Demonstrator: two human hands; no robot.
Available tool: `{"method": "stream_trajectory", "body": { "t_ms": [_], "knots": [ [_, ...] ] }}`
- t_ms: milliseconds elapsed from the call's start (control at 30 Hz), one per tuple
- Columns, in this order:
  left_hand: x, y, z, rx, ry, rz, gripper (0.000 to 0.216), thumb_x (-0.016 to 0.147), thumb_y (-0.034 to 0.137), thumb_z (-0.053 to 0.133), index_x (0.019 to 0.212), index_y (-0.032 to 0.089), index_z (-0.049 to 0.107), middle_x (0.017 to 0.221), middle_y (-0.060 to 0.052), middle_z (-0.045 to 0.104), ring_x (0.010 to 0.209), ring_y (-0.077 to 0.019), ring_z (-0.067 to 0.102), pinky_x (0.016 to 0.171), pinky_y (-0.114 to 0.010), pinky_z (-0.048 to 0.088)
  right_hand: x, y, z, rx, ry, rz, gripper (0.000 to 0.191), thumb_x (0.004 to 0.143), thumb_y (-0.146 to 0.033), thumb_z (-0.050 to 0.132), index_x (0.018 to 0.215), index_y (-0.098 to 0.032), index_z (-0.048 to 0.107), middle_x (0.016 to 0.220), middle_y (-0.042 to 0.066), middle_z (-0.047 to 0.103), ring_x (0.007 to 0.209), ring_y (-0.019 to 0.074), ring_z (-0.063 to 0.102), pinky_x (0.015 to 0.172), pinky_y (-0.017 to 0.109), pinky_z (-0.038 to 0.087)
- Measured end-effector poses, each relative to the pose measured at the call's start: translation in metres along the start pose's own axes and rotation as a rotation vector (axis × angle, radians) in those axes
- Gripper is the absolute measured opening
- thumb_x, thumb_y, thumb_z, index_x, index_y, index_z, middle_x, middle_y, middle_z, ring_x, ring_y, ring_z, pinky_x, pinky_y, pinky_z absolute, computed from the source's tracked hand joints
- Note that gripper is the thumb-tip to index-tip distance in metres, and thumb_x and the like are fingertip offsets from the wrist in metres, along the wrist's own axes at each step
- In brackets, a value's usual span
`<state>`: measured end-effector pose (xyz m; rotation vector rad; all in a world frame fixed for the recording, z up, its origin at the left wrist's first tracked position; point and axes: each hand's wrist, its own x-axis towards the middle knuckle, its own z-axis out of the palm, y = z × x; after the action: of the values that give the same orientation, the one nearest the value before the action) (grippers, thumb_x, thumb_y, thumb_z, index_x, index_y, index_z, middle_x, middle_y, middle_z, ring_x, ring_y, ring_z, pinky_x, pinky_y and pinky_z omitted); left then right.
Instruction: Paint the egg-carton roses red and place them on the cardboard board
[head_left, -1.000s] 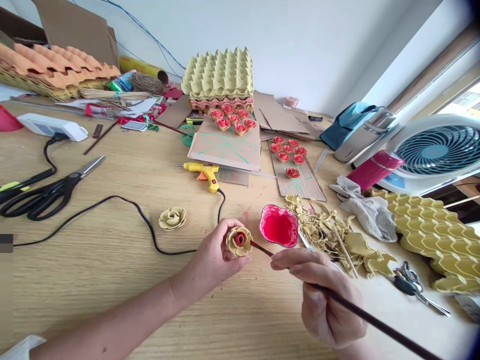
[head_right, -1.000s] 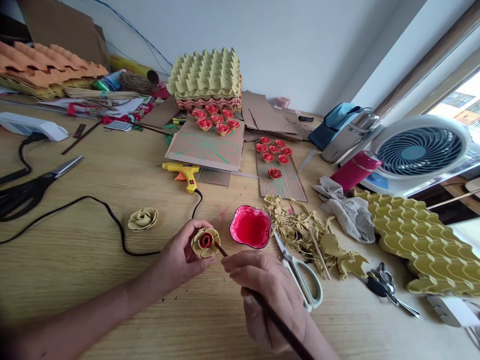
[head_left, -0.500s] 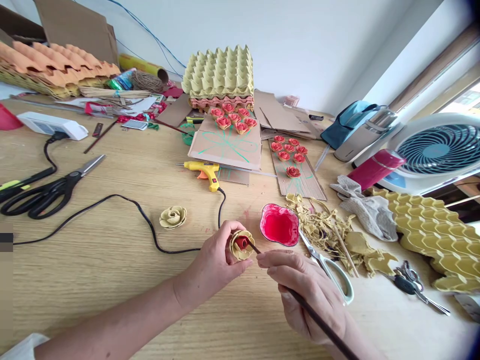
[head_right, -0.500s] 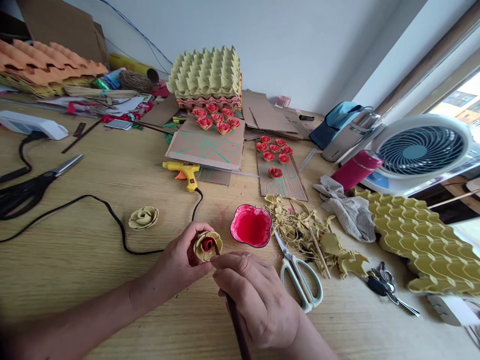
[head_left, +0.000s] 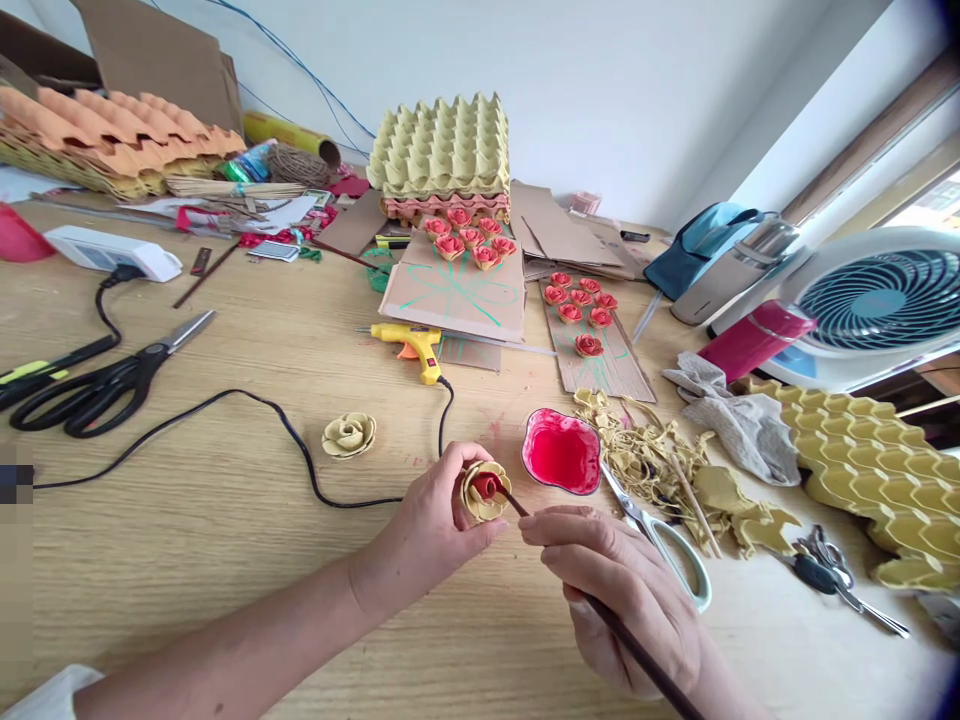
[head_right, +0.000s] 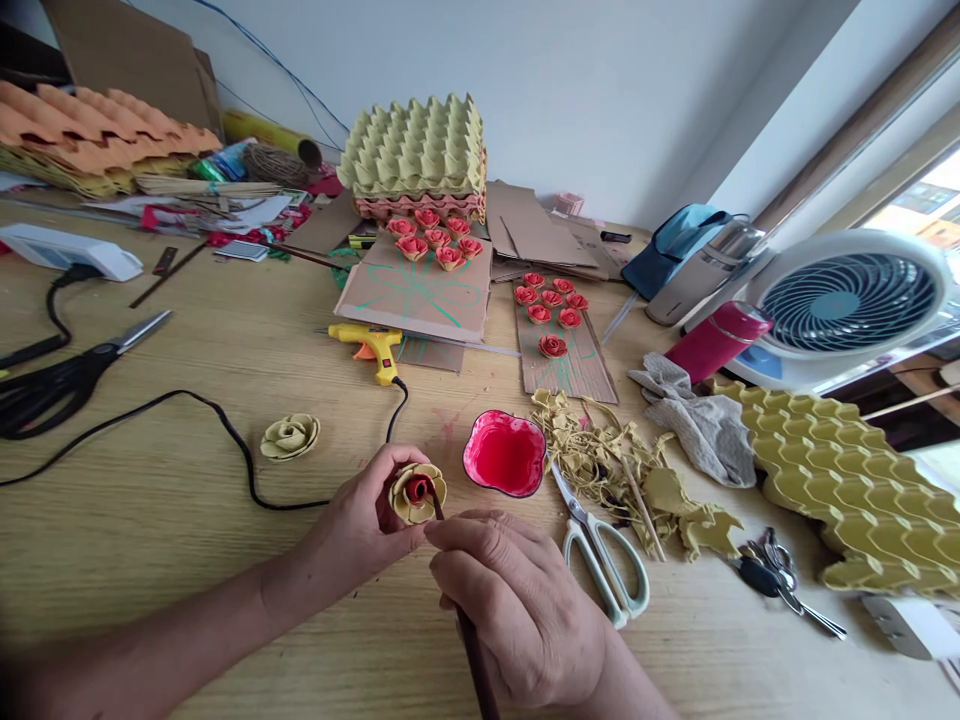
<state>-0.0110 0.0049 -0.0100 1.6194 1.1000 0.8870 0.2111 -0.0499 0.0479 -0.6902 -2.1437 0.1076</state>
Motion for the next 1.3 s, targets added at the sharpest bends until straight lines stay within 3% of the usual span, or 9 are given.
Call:
{"method": "stream_trajectory", "body": {
  "t_ms": [367, 600, 733, 967, 1133, 1300],
  "knots": [
    [0.002, 0.003, -0.002, -0.159, -0.031, -0.077, 0.043, 0.082, 0.026, 0.086, 0.117, 0.024, 0.063, 0.104, -0.001, 0.074, 0.090, -0.0200, 0.070, 0.071, -0.027, 0.058, 0.000, 0.002, -0.001, 0.019, 0.005, -0.005, 0.029, 0.119, -0.015, 0.039, 0.123, -0.015, 0.068, 0.106, 0.015, 0.087, 0.096, 0.0211, 0.087, 0.083, 0.032, 0.073],
    [0.003, 0.002, -0.003, -0.308, -0.128, -0.158, 0.047, 0.083, 0.032, 0.087, 0.120, 0.025, 0.059, 0.100, 0.001, 0.067, 0.070, -0.0137, 0.059, 0.050, -0.020, 0.053, -0.004, 0.001, -0.005, 0.057, 0.072, 0.074, 0.025, 0.122, -0.023, 0.041, 0.125, -0.018, 0.065, 0.108, 0.013, 0.087, 0.100, 0.0200, 0.087, 0.087, 0.031, 0.072],
    [0.003, 0.002, -0.004, -0.360, -0.172, -0.148, 0.048, 0.085, 0.034, 0.089, 0.120, 0.025, 0.058, 0.099, 0.001, 0.065, 0.073, -0.0138, 0.059, 0.051, -0.018, 0.054, -0.004, 0.003, -0.005, 0.076, 0.039, 0.066, 0.025, 0.121, -0.022, 0.040, 0.125, -0.019, 0.065, 0.105, 0.012, 0.087, 0.098, 0.0203, 0.087, 0.083, 0.031, 0.072],
    [0.001, -0.001, -0.004, -0.384, -0.249, -0.167, 0.056, 0.087, 0.033, 0.088, 0.132, 0.026, 0.056, 0.106, 0.000, 0.065, 0.074, -0.0131, 0.055, 0.053, -0.019, 0.053, -0.014, 0.012, -0.007, 0.131, 0.177, 0.153, 0.024, 0.120, -0.025, 0.046, 0.126, -0.020, 0.068, 0.113, 0.012, 0.085, 0.100, 0.0219, 0.087, 0.086, 0.035, 0.073],
    [0.005, -0.005, -0.002, -0.408, -0.170, -0.119, 0.059, 0.082, 0.024, 0.087, 0.134, 0.024, 0.060, 0.102, 0.001, 0.067, 0.087, -0.0155, 0.062, 0.073, -0.023, 0.057, -0.016, 0.022, -0.012, 0.015, 0.244, 0.245, 0.024, 0.117, -0.017, 0.049, 0.128, -0.021, 0.069, 0.107, 0.010, 0.084, 0.092, 0.0218, 0.084, 0.081, 0.034, 0.069],
    [0.007, -0.004, 0.000, -0.430, -0.175, -0.179, 0.064, 0.083, 0.030, 0.088, 0.139, 0.026, 0.056, 0.106, -0.001, 0.061, 0.082, -0.0171, 0.063, 0.054, -0.020, 0.052, -0.014, 0.029, -0.016, -0.214, 0.141, 0.325, 0.024, 0.116, -0.014, 0.050, 0.124, -0.023, 0.070, 0.103, 0.005, 0.084, 0.084, 0.0184, 0.083, 0.081, 0.029, 0.064]
  ]
}}
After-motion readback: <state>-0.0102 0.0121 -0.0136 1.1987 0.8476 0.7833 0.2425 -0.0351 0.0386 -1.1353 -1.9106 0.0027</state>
